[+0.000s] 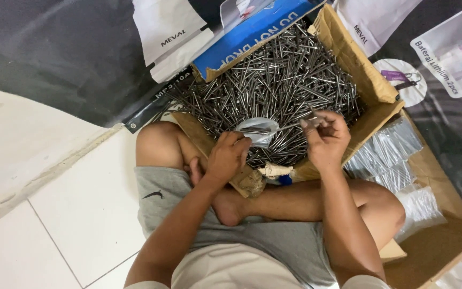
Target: The person sits on the floor and repeatedly picks up nails from a large cardboard box, placing them into a small plastic bag held in the left hand. The task continues with the same repetitive motion of transferring nails from the box to the bag.
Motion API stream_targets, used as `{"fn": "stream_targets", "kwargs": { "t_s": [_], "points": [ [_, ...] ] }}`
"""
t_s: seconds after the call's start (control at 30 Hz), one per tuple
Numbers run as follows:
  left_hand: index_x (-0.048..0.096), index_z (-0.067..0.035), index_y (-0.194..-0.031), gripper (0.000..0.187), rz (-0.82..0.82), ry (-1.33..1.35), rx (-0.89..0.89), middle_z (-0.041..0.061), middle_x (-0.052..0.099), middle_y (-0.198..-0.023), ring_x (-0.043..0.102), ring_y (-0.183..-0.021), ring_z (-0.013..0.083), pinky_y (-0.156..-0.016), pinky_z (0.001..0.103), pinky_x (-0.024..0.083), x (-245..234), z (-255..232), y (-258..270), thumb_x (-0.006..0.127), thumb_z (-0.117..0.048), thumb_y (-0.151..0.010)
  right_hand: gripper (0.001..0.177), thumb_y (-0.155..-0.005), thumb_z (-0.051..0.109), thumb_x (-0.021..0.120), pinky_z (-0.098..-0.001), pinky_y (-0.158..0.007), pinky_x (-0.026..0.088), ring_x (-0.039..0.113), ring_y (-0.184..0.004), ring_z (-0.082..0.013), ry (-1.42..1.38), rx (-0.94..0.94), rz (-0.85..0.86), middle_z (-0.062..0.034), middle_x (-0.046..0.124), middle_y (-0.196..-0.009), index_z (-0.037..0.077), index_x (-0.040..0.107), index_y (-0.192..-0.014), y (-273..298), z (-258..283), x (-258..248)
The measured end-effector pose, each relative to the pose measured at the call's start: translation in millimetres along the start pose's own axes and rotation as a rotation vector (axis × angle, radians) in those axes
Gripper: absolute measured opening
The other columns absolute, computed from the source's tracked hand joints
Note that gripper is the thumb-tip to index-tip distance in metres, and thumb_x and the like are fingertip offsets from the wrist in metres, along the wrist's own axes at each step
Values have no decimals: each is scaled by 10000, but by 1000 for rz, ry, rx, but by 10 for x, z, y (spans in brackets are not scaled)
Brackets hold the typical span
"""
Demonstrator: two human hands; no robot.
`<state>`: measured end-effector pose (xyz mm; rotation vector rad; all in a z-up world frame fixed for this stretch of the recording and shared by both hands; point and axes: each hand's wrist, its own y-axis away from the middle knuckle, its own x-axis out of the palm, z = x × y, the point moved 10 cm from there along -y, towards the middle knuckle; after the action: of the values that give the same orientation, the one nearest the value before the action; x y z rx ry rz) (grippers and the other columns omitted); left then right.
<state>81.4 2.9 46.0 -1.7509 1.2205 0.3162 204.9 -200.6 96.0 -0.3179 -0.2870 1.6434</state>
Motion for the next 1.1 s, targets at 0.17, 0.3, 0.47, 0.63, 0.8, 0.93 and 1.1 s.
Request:
{"fn": "stream_targets", "kwargs": {
  "t_s": [0.17, 0.3, 0.47, 0.63, 0.8, 0.93, 1.1],
  "points": [
    [677, -136, -944, 149, -22, 19, 0, 63, 603, -896, 625, -844, 278, -741, 342, 536, -27, 10, 17, 669, -61, -816, 272, -751, -116, 820, -250, -612, 473, 564, -672, -92, 52, 34, 68, -61, 599, -712, -39, 662, -958, 44, 60, 210],
    [691, -136, -934, 122, -50, 45, 1, 66, 606, -886, 626, -815, 280, -739, 347, 541, -86, -24, -6, 665, -63, -841, 187, -731, -47, 834, -257, -563, 472, 555, -611, -72, 170, 116, 118, -58, 670, -685, 38, 748, -873, 132, -25, 376],
    [689, -148, -955, 149, -28, 29, -11, 62, 609, -901, 631, -845, 278, -744, 348, 543, -38, 27, 20, 663, -80, -825, 167, -725, -15, 824, -244, -529, 459, 548, -585, -71, 208, 192, 161, -55, 653, -625, 59, 767, -864, 282, -214, 586],
    [678, -129, -970, 156, -25, 76, -6, 86, 602, -900, 626, -843, 307, -746, 375, 538, -65, -2, 10, 635, -74, -831, 156, -727, -19, 799, -266, -576, 475, 581, -647, -103, 171, 268, 196, -95, 670, -673, 19, 749, -870, 353, -319, 703],
    [674, -105, -989, 160, -32, 59, 49, 98, 609, -922, 635, -852, 302, -807, 363, 525, 4, 34, 55, 620, -65, -843, 140, -721, -33, 776, -339, -645, 513, 656, -726, -191, 228, 287, 295, -170, 703, -753, -15, 736, -854, 369, -549, 677],
    [684, -112, -977, 161, -21, 38, 30, 90, 614, -928, 634, -848, 294, -792, 357, 526, -12, 3, 32, 638, -69, -828, 137, -758, 33, 771, -357, -740, 528, 704, -817, -274, 323, 228, 362, -142, 727, -830, 42, 758, -894, 368, -481, 679],
    [679, -137, -991, 158, -22, 46, -20, 64, 612, -935, 624, -859, 281, -762, 346, 531, 46, 84, 72, 601, -110, -856, 227, -769, 49, 750, -447, -814, 524, 683, -920, -374, 478, -45, 572, -158, 725, -952, 47, 738, -996, 309, -91, 855]
  ]
}}
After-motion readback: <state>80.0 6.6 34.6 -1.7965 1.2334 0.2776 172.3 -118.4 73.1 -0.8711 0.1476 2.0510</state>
